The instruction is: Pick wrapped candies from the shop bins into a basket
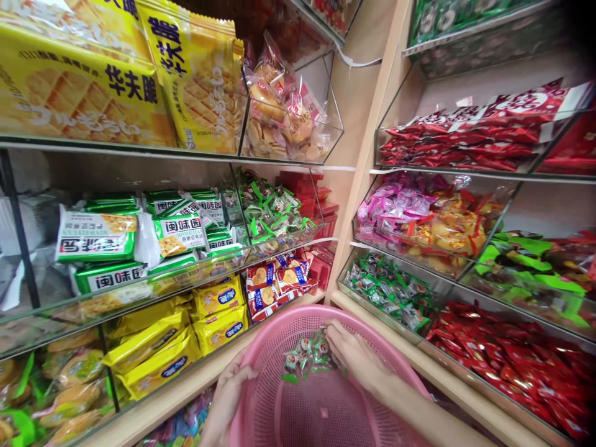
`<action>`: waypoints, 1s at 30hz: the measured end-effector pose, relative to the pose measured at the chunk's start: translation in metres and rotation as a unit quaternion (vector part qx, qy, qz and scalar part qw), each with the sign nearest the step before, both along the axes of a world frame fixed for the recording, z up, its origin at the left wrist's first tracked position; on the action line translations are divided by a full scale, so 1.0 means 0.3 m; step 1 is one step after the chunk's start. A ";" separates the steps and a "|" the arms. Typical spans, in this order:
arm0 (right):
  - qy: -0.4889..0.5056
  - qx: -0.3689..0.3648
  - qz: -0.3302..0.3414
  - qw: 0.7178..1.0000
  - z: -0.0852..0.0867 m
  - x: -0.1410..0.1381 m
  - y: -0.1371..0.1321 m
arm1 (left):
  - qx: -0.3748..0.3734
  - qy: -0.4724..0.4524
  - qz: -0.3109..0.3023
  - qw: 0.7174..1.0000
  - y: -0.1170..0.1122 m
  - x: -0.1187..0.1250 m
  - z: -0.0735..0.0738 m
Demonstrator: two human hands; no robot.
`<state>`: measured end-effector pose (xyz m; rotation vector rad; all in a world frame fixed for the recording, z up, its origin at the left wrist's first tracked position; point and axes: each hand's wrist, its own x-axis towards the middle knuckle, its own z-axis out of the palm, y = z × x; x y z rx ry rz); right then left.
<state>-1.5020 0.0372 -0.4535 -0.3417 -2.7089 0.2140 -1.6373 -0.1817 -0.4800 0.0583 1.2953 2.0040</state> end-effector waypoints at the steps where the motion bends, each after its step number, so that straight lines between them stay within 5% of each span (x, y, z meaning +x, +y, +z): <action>1: -0.017 0.014 -0.007 1.000 -0.004 -0.020 -0.007 | 0.006 -0.002 0.000 1.000 0.001 0.001 -0.001; 9: -0.100 0.126 0.001 0.987 -0.066 -0.111 -0.100 | -0.003 0.036 -0.017 0.999 -0.004 -0.007 0.009; 13: -0.079 0.120 0.007 0.990 -0.040 -0.113 -0.113 | -0.026 0.069 0.000 0.997 -0.013 -0.014 0.007; 17: 0.062 0.051 0.040 0.996 0.122 -0.126 -0.090 | -0.046 0.073 0.011 0.996 -0.011 -0.024 -0.010; 24: 0.315 -0.014 0.095 0.944 0.566 -0.250 -0.028 | -0.039 0.086 0.019 0.995 -0.007 -0.026 -0.016; 27: 0.284 -0.024 0.101 0.953 0.666 -0.329 -0.013 | -0.058 0.085 0.030 0.994 -0.008 -0.033 -0.032; 30: 0.211 -0.062 0.093 0.971 0.700 -0.395 -0.005 | -0.066 0.081 0.032 0.994 -0.009 -0.042 -0.052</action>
